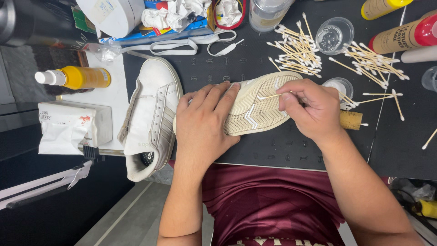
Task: The person cleans the sole of a white sneaker using a cotton swab. They repeatedly dip the swab into a small container of white liquid and scrub the textured pattern on the bottom of the shoe.
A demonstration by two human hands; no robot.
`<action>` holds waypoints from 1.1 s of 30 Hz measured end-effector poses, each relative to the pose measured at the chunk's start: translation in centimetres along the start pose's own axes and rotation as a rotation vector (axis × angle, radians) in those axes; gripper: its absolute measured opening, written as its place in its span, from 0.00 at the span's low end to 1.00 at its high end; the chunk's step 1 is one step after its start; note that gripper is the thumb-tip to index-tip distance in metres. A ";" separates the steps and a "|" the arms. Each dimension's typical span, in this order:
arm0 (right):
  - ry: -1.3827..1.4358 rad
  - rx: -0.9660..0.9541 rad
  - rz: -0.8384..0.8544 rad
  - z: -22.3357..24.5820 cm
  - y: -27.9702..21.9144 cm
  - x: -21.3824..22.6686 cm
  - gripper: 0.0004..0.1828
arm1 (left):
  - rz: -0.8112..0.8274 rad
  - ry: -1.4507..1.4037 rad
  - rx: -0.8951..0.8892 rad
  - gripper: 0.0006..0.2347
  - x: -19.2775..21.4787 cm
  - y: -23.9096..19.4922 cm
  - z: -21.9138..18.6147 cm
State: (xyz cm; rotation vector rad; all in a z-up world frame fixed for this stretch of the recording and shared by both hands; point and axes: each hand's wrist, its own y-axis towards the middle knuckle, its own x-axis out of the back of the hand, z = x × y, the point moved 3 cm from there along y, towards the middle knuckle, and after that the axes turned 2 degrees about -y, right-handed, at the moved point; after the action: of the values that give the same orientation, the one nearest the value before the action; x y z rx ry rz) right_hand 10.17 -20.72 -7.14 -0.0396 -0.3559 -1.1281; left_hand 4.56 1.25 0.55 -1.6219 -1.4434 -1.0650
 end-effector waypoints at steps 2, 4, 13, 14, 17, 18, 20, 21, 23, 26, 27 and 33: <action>0.008 0.006 -0.048 0.6 -0.6 0.8 0.07 | -0.007 0.005 0.000 0.41 0.0 0.0 -0.1; 0.010 -0.001 -0.130 1.8 -1.8 2.0 0.07 | -0.005 -0.003 0.001 0.40 0.0 0.1 0.0; -0.635 -0.227 -0.282 3.1 -5.6 7.6 0.05 | 0.009 0.005 0.000 0.40 0.1 0.2 -0.1; -0.668 -0.231 -0.266 2.6 -5.8 7.7 0.06 | 0.005 0.002 -0.003 0.40 0.1 0.2 -0.1; -0.727 -0.231 -0.214 1.1 -6.6 7.9 0.04 | 0.000 0.015 0.009 0.40 0.0 0.2 -0.2; -0.738 -0.227 -0.197 0.7 -6.8 7.8 0.04 | -0.003 0.013 0.006 0.40 0.0 0.2 -0.3; -0.757 -0.215 -0.169 -0.1 -7.1 7.8 0.04 | -0.011 0.010 0.000 0.40 0.1 0.2 -0.2; -0.764 -0.208 -0.160 -0.3 -7.1 7.7 0.04 | -0.010 0.013 0.000 0.40 0.1 0.1 -0.2; -0.778 -0.194 -0.146 -0.6 -6.9 7.6 0.04 | -0.008 0.017 0.000 0.39 0.1 0.1 -0.3; -0.799 -0.188 -0.105 -0.8 -6.7 7.4 0.04 | -0.005 0.019 0.001 0.40 0.1 0.1 -0.3; -0.808 -0.187 -0.088 -0.9 -6.6 7.4 0.05 | -0.004 0.017 0.001 0.40 0.1 0.2 -0.2; -0.668 -0.105 -0.212 0.8 -7.0 7.3 0.03 | -0.001 0.016 0.002 0.40 0.0 0.1 -0.1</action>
State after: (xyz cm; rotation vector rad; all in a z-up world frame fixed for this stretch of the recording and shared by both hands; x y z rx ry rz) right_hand 6.50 -29.97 -5.22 -0.4894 -0.9103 -1.3249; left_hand 4.68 1.13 0.62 -1.6077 -1.4348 -1.0740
